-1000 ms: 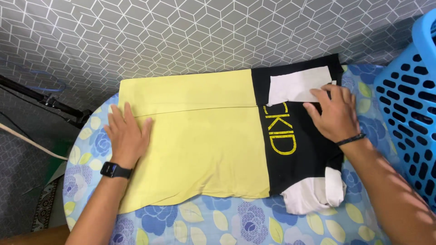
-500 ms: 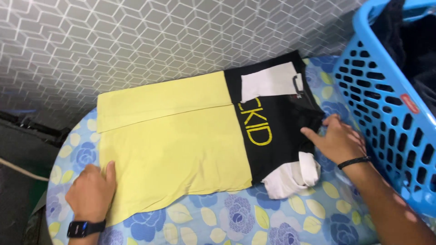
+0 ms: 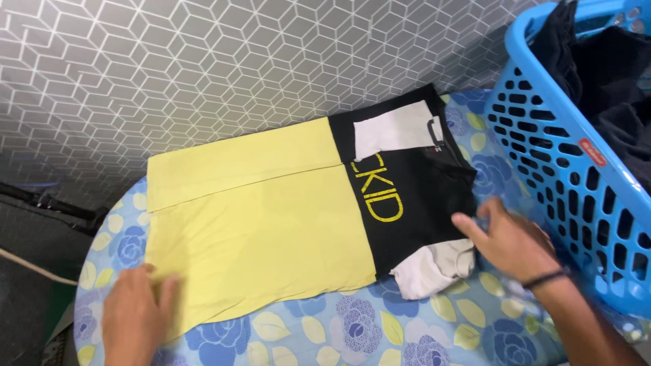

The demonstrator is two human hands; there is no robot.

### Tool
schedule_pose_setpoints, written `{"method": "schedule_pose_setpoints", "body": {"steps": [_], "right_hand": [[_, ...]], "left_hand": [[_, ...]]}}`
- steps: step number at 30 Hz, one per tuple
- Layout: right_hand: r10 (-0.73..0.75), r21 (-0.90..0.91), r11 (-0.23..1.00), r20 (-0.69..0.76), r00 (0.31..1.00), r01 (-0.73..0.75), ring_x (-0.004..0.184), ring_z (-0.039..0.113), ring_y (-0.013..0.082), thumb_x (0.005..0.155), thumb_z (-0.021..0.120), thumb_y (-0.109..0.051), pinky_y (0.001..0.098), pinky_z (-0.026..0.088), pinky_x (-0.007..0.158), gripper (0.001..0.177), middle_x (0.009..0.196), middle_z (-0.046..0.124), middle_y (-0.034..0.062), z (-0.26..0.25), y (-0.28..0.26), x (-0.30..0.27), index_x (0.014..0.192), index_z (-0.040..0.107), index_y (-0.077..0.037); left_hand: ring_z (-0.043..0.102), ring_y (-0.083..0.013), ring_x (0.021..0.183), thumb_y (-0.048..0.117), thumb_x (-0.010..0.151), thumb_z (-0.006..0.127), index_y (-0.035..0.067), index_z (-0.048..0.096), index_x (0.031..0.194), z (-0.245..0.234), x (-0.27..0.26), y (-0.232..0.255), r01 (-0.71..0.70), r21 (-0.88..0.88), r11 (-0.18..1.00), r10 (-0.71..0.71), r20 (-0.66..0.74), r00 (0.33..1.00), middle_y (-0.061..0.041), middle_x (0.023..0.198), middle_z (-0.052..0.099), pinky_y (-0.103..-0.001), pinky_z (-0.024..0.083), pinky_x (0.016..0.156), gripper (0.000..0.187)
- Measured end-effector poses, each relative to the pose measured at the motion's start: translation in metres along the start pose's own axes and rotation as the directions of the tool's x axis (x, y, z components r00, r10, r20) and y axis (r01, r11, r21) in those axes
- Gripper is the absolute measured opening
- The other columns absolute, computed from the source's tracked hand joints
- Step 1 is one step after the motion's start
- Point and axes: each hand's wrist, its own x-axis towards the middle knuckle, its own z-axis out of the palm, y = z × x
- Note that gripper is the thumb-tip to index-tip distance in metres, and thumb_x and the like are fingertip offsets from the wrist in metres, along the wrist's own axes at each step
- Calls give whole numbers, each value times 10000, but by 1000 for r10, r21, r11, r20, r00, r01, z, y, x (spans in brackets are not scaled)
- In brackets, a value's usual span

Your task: The person takes a yellow and black t-shirt from a blue laundry basket, lays it flat on a floral-patterned table, and folds it neatly by hand. The folded shirt is then placed into a wooden drawer.

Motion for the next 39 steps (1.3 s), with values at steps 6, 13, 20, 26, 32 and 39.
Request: {"method": "schedule_pose_setpoints", "body": {"steps": [6, 13, 20, 26, 32, 39], "right_hand": [[-129, -192, 969, 144, 981, 156, 476, 417, 67, 778, 505, -423, 175, 362, 454, 273, 521, 496, -19, 23, 27, 0, 719, 542, -160], [47, 766, 625, 154, 987, -150, 855, 521, 425, 932, 322, -120, 478, 428, 773, 250, 972, 539, 310, 18, 10, -17, 1156, 387, -30], [-166, 613, 772, -63, 984, 169, 786, 614, 253, 785, 540, -53, 354, 507, 650, 345, 939, 661, 170, 42, 26, 8, 1130, 561, -51], [-116, 973, 200, -96, 989, 118, 822, 518, 187, 931, 397, -160, 342, 438, 611, 71, 957, 525, 55, 36, 14, 46, 994, 428, -149], [-57, 985, 172, 24, 998, -14, 952, 541, 180, 911, 386, -274, 341, 441, 802, 175, 1024, 553, 31, 22, -19, 71, 1014, 476, -165], [-328, 864, 494, 82, 941, 97, 604, 414, 195, 828, 510, -84, 286, 356, 510, 187, 828, 527, 127, 28, -14, 96, 1000, 514, -11]], "left_hand": [[544, -164, 832, 508, 559, 725, 250, 559, 942, 11, -34, -8, -337, -159, 928, 368, 256, 894, 34, 894, 518, -313, 424, 762, 490], [487, -174, 877, 251, 673, 598, 231, 535, 967, 2, -47, 1, -466, -157, 871, 490, 201, 848, 41, 938, 493, -348, 414, 720, 302], [467, -243, 715, 128, 639, 500, 152, 442, 735, -9, -34, 13, -604, 80, 793, 607, -15, 795, -24, 713, 453, -377, 366, 653, 115], [440, -278, 574, 96, 731, 458, 110, 387, 680, -19, 19, 15, -522, 68, 850, 525, -177, 832, -67, 662, 423, -385, 353, 584, 89], [544, -247, 590, 134, 707, 457, 123, 413, 756, 5, 83, 20, -503, 269, 821, 567, -287, 772, -34, 605, 560, -344, 369, 680, 67], [531, -243, 591, 112, 713, 456, 120, 449, 672, 11, 109, 28, -523, 264, 810, 582, -260, 770, -26, 605, 522, -353, 356, 693, 43]]}}
